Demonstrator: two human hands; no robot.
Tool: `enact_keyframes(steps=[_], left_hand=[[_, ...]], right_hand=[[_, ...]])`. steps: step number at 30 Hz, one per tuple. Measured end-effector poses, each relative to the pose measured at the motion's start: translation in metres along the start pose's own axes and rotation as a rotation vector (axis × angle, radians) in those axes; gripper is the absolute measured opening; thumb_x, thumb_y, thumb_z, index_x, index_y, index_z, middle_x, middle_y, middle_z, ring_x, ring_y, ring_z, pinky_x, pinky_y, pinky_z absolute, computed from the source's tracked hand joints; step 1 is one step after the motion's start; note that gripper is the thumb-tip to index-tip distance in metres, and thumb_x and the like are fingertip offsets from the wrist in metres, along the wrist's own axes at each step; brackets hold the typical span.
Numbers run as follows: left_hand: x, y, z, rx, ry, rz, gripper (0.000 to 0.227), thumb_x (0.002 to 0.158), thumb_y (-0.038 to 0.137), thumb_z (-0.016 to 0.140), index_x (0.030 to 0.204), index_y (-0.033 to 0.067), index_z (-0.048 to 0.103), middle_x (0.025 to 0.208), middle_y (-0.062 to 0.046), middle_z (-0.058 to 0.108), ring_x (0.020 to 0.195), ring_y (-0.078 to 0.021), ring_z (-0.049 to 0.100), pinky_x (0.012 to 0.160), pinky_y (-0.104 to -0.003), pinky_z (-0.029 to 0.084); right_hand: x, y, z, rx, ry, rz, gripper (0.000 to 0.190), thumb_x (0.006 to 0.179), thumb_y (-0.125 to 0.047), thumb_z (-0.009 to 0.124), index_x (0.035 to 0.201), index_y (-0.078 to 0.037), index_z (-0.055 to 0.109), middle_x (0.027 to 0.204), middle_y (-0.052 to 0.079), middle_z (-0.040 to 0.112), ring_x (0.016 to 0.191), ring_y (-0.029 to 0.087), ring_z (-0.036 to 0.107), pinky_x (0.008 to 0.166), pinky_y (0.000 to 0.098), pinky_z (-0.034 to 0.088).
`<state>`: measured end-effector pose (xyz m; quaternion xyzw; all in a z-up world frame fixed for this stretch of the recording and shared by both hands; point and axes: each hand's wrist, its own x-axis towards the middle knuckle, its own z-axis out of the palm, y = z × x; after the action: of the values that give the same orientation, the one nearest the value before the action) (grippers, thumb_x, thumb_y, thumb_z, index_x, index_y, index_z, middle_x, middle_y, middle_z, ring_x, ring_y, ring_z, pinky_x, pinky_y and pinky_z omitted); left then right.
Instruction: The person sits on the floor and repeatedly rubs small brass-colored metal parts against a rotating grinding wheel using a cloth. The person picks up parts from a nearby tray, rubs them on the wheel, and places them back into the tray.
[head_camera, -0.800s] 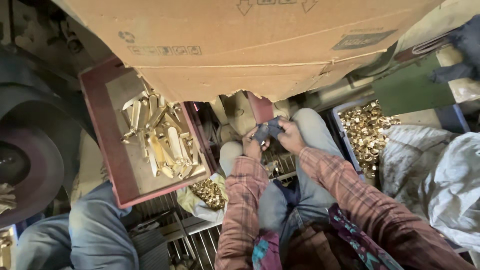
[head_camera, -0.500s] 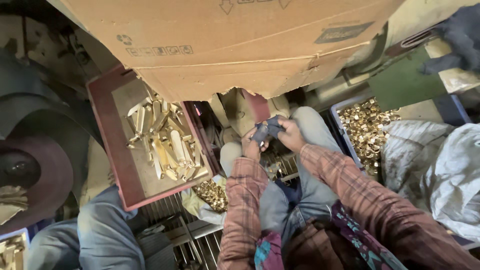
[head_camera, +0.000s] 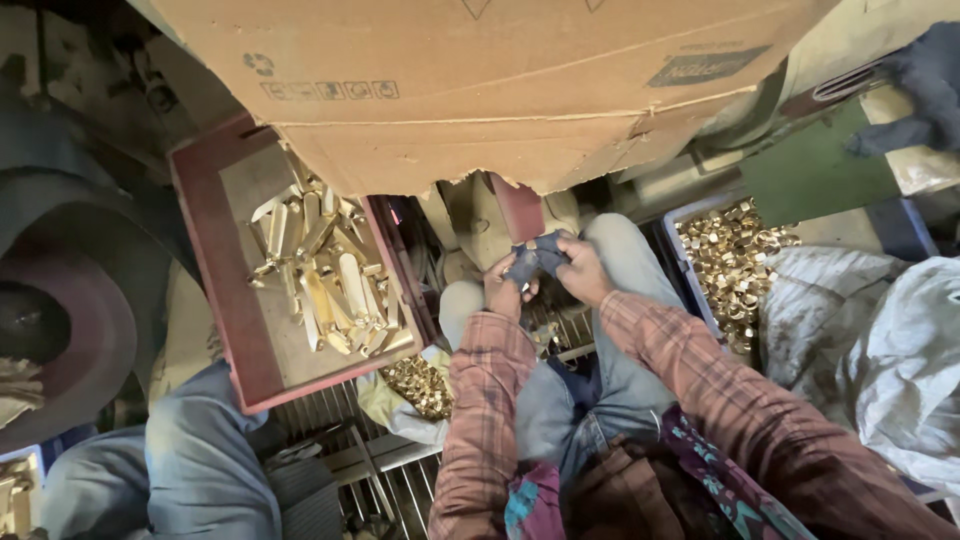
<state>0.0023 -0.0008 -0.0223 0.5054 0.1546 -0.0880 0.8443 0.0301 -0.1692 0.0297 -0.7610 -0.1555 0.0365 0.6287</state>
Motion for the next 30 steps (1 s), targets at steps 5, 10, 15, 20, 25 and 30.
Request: enact_keyframes(steps=[5, 10, 15, 20, 25, 30], left_hand=[[0.008, -0.011, -0.003, -0.029, 0.061, -0.032, 0.023, 0.093, 0.018, 0.073, 0.108, -0.0009, 0.075, 0.070, -0.006, 0.068, 0.048, -0.0116, 0.058, 0.038, -0.023, 0.035], [0.008, -0.004, 0.002, -0.046, 0.061, -0.028, 0.025, 0.093, 0.017, 0.074, 0.110, -0.0019, 0.075, 0.072, -0.006, 0.069, 0.048, -0.0112, 0.057, 0.037, -0.023, 0.033], [-0.006, 0.012, 0.006, 0.022, 0.056, -0.012, 0.028, 0.090, 0.016, 0.074, 0.114, 0.0015, 0.072, 0.072, -0.003, 0.068, 0.048, -0.0102, 0.058, 0.038, -0.023, 0.035], [-0.014, 0.018, 0.006, 0.148, 0.015, -0.007, 0.025, 0.095, 0.017, 0.074, 0.113, -0.0014, 0.073, 0.064, -0.007, 0.065, 0.046, -0.0099, 0.055, 0.038, -0.022, 0.034], [-0.007, 0.012, 0.005, -0.004, -0.022, -0.025, 0.030, 0.093, 0.015, 0.070, 0.120, 0.0022, 0.072, 0.067, -0.006, 0.065, 0.048, -0.0102, 0.057, 0.038, -0.022, 0.034], [0.003, -0.007, -0.002, -0.074, 0.008, -0.019, 0.026, 0.095, 0.013, 0.070, 0.115, -0.0037, 0.072, 0.072, -0.007, 0.068, 0.050, -0.0119, 0.057, 0.039, -0.023, 0.034]], right_hand=[[0.002, 0.011, 0.006, 0.036, 0.018, 0.030, 0.033, 0.073, 0.008, 0.052, 0.100, 0.001, 0.069, 0.096, 0.013, 0.062, 0.096, 0.027, 0.060, 0.092, 0.0343, 0.047], [-0.001, 0.022, 0.006, 0.036, 0.029, 0.049, 0.033, 0.075, 0.007, 0.053, 0.103, 0.000, 0.070, 0.094, 0.011, 0.062, 0.094, 0.025, 0.060, 0.090, 0.0331, 0.048], [-0.007, 0.033, 0.001, 0.313, -0.036, 0.156, 0.042, 0.080, 0.007, 0.050, 0.116, -0.001, 0.069, 0.106, 0.000, 0.070, 0.098, 0.011, 0.061, 0.092, 0.0269, 0.048], [-0.011, 0.029, -0.009, 0.285, -0.115, 0.194, 0.042, 0.080, 0.009, 0.051, 0.116, 0.000, 0.070, 0.105, 0.000, 0.069, 0.096, 0.010, 0.060, 0.086, 0.0272, 0.050], [-0.008, 0.008, -0.004, 0.118, -0.031, 0.116, 0.026, 0.088, 0.004, 0.063, 0.113, -0.001, 0.071, 0.100, 0.003, 0.067, 0.095, 0.013, 0.061, 0.088, 0.0281, 0.048], [-0.001, -0.005, 0.000, 0.093, -0.016, 0.091, 0.027, 0.087, 0.003, 0.062, 0.112, -0.002, 0.071, 0.100, 0.006, 0.065, 0.096, 0.019, 0.063, 0.089, 0.0299, 0.048]])
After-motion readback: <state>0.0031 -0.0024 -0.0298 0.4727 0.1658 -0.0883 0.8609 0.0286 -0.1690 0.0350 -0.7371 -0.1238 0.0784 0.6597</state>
